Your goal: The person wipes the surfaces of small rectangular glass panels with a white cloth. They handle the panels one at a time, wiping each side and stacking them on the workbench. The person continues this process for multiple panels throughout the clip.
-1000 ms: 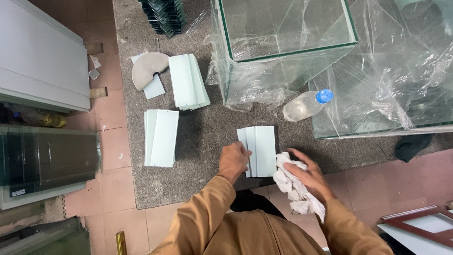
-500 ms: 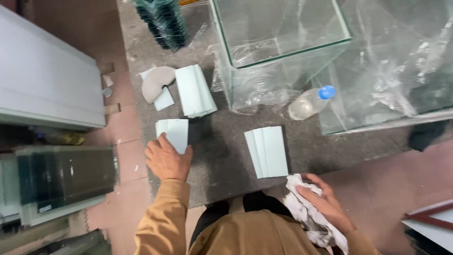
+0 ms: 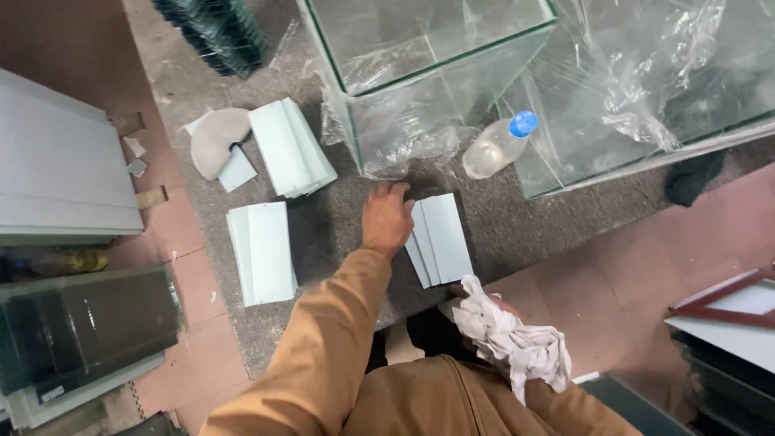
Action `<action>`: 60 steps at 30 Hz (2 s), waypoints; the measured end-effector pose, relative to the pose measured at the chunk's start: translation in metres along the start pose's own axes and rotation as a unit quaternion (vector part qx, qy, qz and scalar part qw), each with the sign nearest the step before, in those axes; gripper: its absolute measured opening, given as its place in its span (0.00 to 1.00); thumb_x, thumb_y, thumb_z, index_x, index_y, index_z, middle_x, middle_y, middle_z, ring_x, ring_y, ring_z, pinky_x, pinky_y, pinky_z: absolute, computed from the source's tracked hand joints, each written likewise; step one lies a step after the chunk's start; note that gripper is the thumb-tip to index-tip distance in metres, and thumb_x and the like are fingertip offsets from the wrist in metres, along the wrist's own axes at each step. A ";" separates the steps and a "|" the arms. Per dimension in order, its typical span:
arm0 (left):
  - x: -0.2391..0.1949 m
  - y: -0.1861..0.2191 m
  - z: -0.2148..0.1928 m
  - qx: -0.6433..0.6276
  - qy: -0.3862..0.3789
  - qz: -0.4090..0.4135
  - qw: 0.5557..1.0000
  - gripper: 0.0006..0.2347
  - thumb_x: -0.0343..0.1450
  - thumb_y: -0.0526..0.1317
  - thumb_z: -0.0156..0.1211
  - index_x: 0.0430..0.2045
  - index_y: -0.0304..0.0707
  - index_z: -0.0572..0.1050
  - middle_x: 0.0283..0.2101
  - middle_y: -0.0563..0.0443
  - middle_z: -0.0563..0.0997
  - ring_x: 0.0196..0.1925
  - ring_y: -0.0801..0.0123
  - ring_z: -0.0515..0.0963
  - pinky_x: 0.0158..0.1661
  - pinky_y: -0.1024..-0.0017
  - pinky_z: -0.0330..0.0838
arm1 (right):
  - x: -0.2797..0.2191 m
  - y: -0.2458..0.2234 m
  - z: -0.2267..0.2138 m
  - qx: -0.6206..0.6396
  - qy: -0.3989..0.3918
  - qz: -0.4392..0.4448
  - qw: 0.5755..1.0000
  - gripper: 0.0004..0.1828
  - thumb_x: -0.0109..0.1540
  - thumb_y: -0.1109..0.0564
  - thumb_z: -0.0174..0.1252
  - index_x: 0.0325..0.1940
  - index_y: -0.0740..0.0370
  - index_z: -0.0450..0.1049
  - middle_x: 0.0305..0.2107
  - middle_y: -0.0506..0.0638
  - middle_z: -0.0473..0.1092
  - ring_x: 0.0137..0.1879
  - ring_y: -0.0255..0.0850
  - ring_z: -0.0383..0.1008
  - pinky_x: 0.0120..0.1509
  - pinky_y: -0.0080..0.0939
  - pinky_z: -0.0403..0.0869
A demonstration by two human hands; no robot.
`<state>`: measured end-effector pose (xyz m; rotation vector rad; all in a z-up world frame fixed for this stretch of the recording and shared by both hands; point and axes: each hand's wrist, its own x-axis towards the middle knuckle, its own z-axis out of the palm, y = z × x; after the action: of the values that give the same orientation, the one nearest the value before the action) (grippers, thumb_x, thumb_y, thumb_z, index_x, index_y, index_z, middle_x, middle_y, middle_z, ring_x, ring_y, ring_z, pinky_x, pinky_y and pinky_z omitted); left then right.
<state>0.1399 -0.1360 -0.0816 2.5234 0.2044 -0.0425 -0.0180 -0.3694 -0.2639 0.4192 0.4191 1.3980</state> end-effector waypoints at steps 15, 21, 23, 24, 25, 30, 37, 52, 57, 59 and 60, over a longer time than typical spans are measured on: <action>0.027 -0.015 0.016 0.066 -0.126 -0.084 0.986 0.13 0.74 0.48 0.67 0.51 0.49 0.87 0.45 0.47 0.88 0.52 0.51 0.90 0.56 0.47 0.81 | -0.050 -0.037 -0.015 -0.066 -0.357 0.032 0.931 0.19 0.69 0.46 0.62 0.55 0.63 0.78 0.45 0.66 0.78 0.52 0.63 0.82 0.65 0.65 0.76; 0.010 -0.036 -0.025 0.083 -0.073 -0.110 0.988 0.13 0.75 0.46 0.67 0.53 0.51 0.86 0.48 0.45 0.87 0.57 0.47 0.88 0.57 0.46 0.79 | -0.062 -0.064 -0.011 -0.139 -0.064 0.008 0.988 0.23 0.68 0.39 0.64 0.53 0.61 0.76 0.43 0.66 0.76 0.50 0.64 0.81 0.61 0.68 0.76; 0.008 -0.040 -0.040 0.082 -0.066 -0.122 0.987 0.13 0.75 0.45 0.67 0.53 0.49 0.86 0.49 0.44 0.87 0.58 0.46 0.87 0.57 0.46 0.79 | -0.058 -0.036 0.002 -0.176 0.024 -0.022 0.984 0.25 0.73 0.39 0.57 0.52 0.66 0.76 0.42 0.62 0.79 0.50 0.58 0.84 0.63 0.58 0.78; 0.006 -0.042 -0.047 0.080 -0.060 -0.130 0.986 0.13 0.75 0.44 0.67 0.54 0.47 0.86 0.49 0.43 0.88 0.58 0.44 0.87 0.58 0.45 0.79 | -0.057 -0.022 0.008 -0.215 0.110 -0.056 0.969 0.29 0.78 0.38 0.50 0.51 0.71 0.76 0.41 0.58 0.81 0.50 0.51 0.87 0.65 0.47 0.80; 0.003 -0.043 -0.051 0.079 -0.058 -0.133 0.986 0.13 0.75 0.44 0.67 0.54 0.47 0.86 0.49 0.43 0.88 0.58 0.44 0.87 0.58 0.45 0.79 | -0.048 -0.021 0.018 -0.215 0.112 -0.052 0.969 0.29 0.78 0.38 0.50 0.51 0.71 0.76 0.41 0.58 0.81 0.50 0.51 0.87 0.65 0.47 0.80; -0.004 -0.043 -0.058 0.041 -0.039 -0.118 0.991 0.14 0.77 0.42 0.67 0.57 0.44 0.85 0.58 0.39 0.84 0.68 0.39 0.80 0.63 0.40 0.74 | -0.038 -0.044 0.013 -0.208 0.288 -0.117 0.927 0.33 0.67 0.34 0.61 0.45 0.71 0.82 0.39 0.74 0.82 0.42 0.69 0.85 0.53 0.71 0.79; 0.001 -0.060 -0.044 0.048 -0.040 -0.115 0.991 0.14 0.75 0.44 0.68 0.56 0.49 0.85 0.56 0.44 0.84 0.64 0.43 0.83 0.60 0.42 0.75 | -0.031 -0.010 0.053 -0.183 0.335 -0.137 0.914 0.33 0.66 0.34 0.63 0.42 0.73 0.82 0.35 0.79 0.80 0.37 0.73 0.83 0.48 0.71 0.79; -0.059 -0.020 -0.110 0.017 0.077 -0.100 0.992 0.16 0.74 0.42 0.71 0.57 0.43 0.83 0.56 0.43 0.82 0.63 0.48 0.83 0.61 0.49 0.77 | -0.037 0.025 0.175 -0.299 0.453 -0.150 0.826 0.27 0.67 0.41 0.66 0.44 0.72 0.84 0.34 0.70 0.83 0.37 0.60 0.86 0.47 0.61 0.83; -0.125 -0.041 -0.168 0.170 0.250 -0.222 0.927 0.28 0.68 0.56 0.78 0.57 0.44 0.77 0.51 0.44 0.73 0.50 0.51 0.72 0.46 0.54 0.68 | -0.056 0.030 0.215 -0.552 0.498 -0.282 0.606 0.21 0.67 0.61 0.61 0.65 0.59 0.85 0.79 0.51 0.69 0.81 0.44 0.71 0.85 0.46 0.63; -0.130 -0.064 -0.163 0.186 0.252 -0.242 0.918 0.32 0.64 0.58 0.81 0.59 0.45 0.74 0.51 0.44 0.72 0.50 0.47 0.73 0.46 0.51 0.68 | -0.060 0.015 0.211 -0.728 0.381 -0.251 0.512 0.28 0.64 0.61 0.67 0.70 0.58 0.80 0.80 0.56 0.66 0.85 0.47 0.63 0.87 0.51 0.60; -0.133 -0.076 -0.161 0.200 0.249 -0.260 0.911 0.37 0.61 0.59 0.84 0.60 0.45 0.71 0.50 0.43 0.72 0.49 0.44 0.73 0.45 0.47 0.67 | -0.062 0.008 0.208 -0.862 0.248 -0.210 0.389 0.38 0.60 0.61 0.73 0.76 0.56 0.75 0.80 0.62 0.64 0.89 0.51 0.56 0.88 0.56 0.56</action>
<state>-0.0061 -0.0004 0.0170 2.7554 1.1758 0.3907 0.0750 -0.4373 -0.0792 -1.7846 -0.6023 0.7289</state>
